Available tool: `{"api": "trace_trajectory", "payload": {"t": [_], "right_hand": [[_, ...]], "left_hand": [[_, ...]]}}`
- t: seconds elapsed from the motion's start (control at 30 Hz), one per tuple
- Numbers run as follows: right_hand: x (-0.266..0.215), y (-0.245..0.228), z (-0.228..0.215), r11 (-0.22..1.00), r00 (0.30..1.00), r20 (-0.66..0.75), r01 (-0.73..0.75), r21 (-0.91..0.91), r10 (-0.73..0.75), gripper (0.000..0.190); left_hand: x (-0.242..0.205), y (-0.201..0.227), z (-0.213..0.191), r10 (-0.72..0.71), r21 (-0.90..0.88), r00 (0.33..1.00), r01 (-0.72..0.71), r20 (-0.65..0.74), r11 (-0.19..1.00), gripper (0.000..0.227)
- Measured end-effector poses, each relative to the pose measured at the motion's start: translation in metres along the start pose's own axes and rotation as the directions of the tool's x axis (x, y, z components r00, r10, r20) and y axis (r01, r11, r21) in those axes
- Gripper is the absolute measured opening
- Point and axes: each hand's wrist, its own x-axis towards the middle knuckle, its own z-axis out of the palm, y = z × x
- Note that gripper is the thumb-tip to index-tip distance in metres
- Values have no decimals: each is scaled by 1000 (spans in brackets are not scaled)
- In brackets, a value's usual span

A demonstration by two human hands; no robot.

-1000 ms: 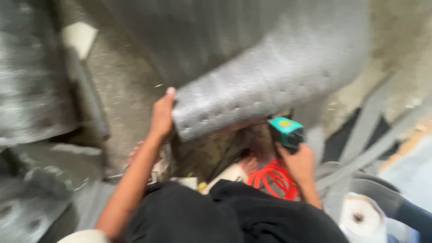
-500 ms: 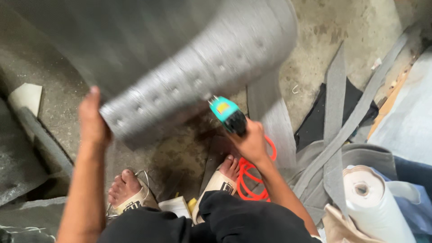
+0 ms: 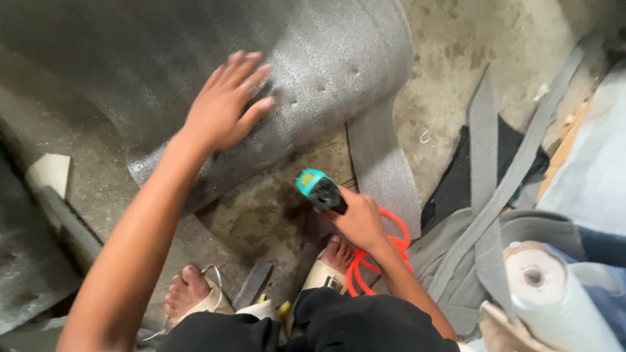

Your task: The person attaches grey foam padding to a wooden frame using a pneumatic staple gun and then uses a flat metal tool to tuck the foam edges into a recessed groove.

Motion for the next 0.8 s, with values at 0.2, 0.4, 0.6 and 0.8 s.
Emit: {"api": "trace_trajectory", "payload": {"t": [0.2,0.4,0.6,0.8], "right_hand": [[-31,70,-21,963,945,-184,-263,65,270,43],[-35,102,-56,751,833,-274,-230,619,481,27],[-36,103,-93,652,869,-267,-81,754,416,20],[-32,94,-75,727,878,-301,-75,682,372,19]], "left_hand": [[44,9,34,-22,-26,977,29,211,999,104],[-35,114,62,73,233,997,-77,28,969,102],[-32,166,89,330,217,919,-374,214,902,85],[18,189,116,530,423,825,-559,196,714,46]]}}
